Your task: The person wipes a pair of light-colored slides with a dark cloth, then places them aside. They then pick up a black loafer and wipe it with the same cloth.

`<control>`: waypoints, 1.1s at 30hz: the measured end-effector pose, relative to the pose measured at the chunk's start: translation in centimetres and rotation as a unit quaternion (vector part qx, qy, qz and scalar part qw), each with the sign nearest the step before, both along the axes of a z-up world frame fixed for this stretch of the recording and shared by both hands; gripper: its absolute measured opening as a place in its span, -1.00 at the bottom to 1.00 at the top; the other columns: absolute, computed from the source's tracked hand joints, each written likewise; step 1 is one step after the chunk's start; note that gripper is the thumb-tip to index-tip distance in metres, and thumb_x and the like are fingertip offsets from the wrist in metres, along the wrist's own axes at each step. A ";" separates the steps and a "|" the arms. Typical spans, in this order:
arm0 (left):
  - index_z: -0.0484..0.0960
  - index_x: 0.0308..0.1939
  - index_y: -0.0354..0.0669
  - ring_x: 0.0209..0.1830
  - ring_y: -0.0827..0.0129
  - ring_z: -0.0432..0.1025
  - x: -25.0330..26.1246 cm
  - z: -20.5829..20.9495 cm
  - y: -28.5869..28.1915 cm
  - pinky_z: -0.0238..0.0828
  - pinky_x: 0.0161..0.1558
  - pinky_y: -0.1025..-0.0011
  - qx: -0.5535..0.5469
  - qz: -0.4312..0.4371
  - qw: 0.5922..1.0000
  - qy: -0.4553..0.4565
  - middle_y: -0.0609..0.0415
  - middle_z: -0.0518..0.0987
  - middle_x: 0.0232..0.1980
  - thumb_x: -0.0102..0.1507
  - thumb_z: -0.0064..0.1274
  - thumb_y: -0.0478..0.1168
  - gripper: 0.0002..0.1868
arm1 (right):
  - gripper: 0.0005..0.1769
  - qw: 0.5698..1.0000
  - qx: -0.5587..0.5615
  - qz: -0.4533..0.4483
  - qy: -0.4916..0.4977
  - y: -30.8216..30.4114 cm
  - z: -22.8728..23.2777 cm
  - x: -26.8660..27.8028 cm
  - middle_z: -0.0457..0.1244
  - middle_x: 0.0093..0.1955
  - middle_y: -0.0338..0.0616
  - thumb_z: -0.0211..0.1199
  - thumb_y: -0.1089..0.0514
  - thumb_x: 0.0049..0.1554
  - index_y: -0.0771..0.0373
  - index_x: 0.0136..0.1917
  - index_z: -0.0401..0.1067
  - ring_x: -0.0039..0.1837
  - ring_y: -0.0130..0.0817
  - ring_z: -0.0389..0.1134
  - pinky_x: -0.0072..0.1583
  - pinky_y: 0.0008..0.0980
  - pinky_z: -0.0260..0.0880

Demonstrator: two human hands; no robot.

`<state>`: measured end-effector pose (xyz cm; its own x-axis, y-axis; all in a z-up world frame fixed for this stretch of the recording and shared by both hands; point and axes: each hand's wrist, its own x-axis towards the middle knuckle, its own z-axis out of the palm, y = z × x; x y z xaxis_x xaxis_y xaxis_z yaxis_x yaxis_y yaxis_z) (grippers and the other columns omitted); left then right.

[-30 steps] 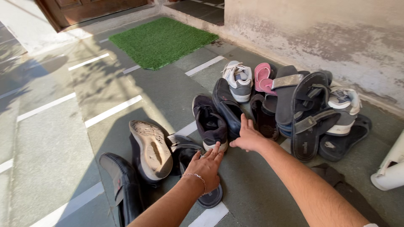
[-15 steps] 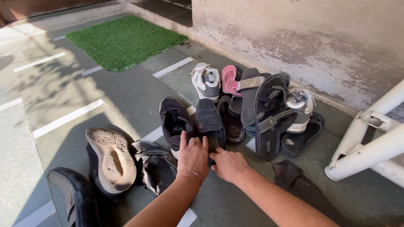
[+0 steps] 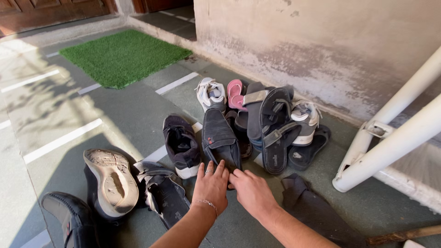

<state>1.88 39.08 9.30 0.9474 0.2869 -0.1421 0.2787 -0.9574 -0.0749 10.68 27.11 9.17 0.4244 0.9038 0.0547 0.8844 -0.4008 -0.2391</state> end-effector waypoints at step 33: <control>0.42 0.31 -0.18 0.46 -0.08 0.25 -2.5 -9.4 -7.0 0.13 0.49 0.06 -0.196 -0.032 0.976 0.093 -0.09 0.10 0.62 0.13 0.38 -0.07 -0.26 | -0.76 0.984 -0.139 0.004 0.114 -10.7 -3.2 -4.6 0.32 0.04 -0.04 0.24 0.07 0.23 0.28 0.03 0.50 0.19 -0.01 0.33 0.16 -0.04 0.38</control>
